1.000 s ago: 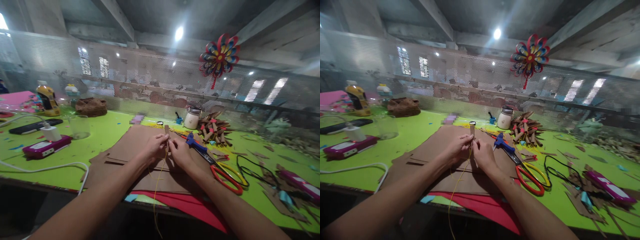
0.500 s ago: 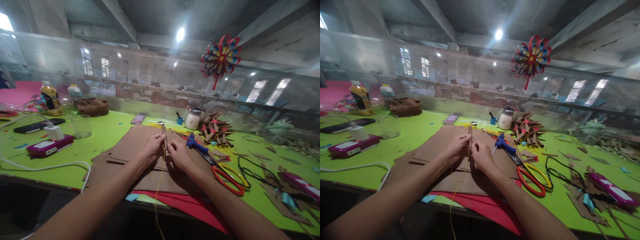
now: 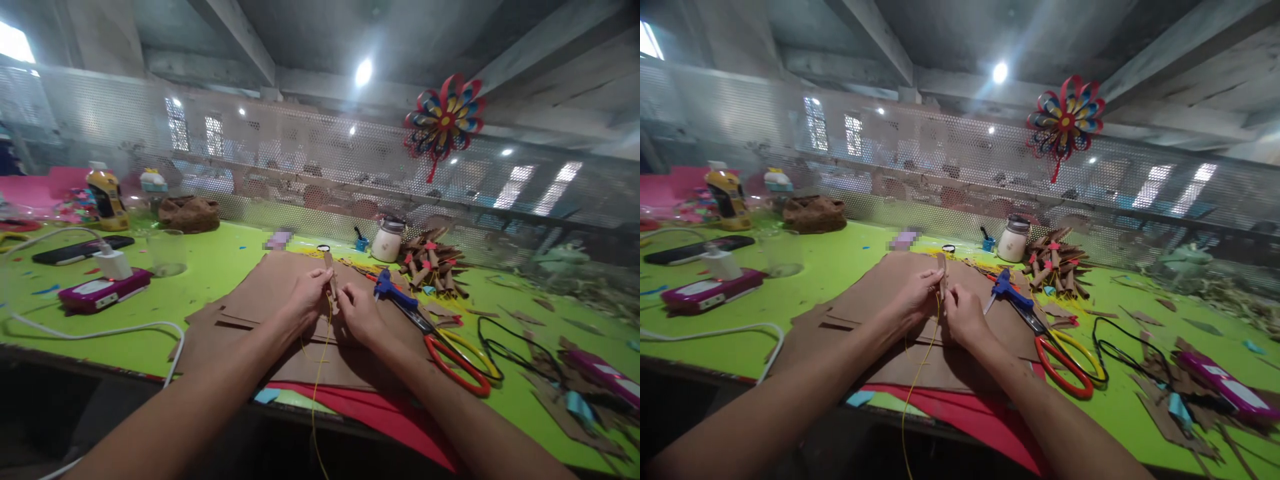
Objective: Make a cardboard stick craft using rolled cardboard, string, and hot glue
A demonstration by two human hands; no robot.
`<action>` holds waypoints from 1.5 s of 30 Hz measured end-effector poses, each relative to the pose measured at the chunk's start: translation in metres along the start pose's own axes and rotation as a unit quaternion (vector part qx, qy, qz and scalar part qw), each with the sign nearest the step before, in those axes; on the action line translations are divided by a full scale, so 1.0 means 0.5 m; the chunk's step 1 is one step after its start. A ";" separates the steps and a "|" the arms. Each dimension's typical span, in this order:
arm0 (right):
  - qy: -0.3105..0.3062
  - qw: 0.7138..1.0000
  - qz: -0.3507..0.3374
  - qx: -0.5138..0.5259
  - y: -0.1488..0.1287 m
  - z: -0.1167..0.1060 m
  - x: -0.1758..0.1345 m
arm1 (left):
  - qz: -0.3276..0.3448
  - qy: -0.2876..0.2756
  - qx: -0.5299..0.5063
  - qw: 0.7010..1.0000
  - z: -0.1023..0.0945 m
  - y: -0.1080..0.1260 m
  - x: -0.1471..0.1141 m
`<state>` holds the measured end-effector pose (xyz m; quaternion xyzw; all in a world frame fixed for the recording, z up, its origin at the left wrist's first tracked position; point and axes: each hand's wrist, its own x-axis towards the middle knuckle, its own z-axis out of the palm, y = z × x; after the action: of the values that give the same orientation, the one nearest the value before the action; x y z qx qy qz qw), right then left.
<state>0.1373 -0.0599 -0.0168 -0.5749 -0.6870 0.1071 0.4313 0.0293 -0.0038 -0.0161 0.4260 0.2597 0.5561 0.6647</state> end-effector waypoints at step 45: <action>0.085 0.984 -0.014 0.155 0.046 -0.046 0.037 | -0.176 -0.133 -0.121 0.968 -0.001 0.057 -0.015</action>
<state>0.1704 -0.0444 -0.0087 -0.4990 -0.6306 0.1566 0.5734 0.0121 -0.0101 0.0071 0.3603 0.1708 0.3958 0.8272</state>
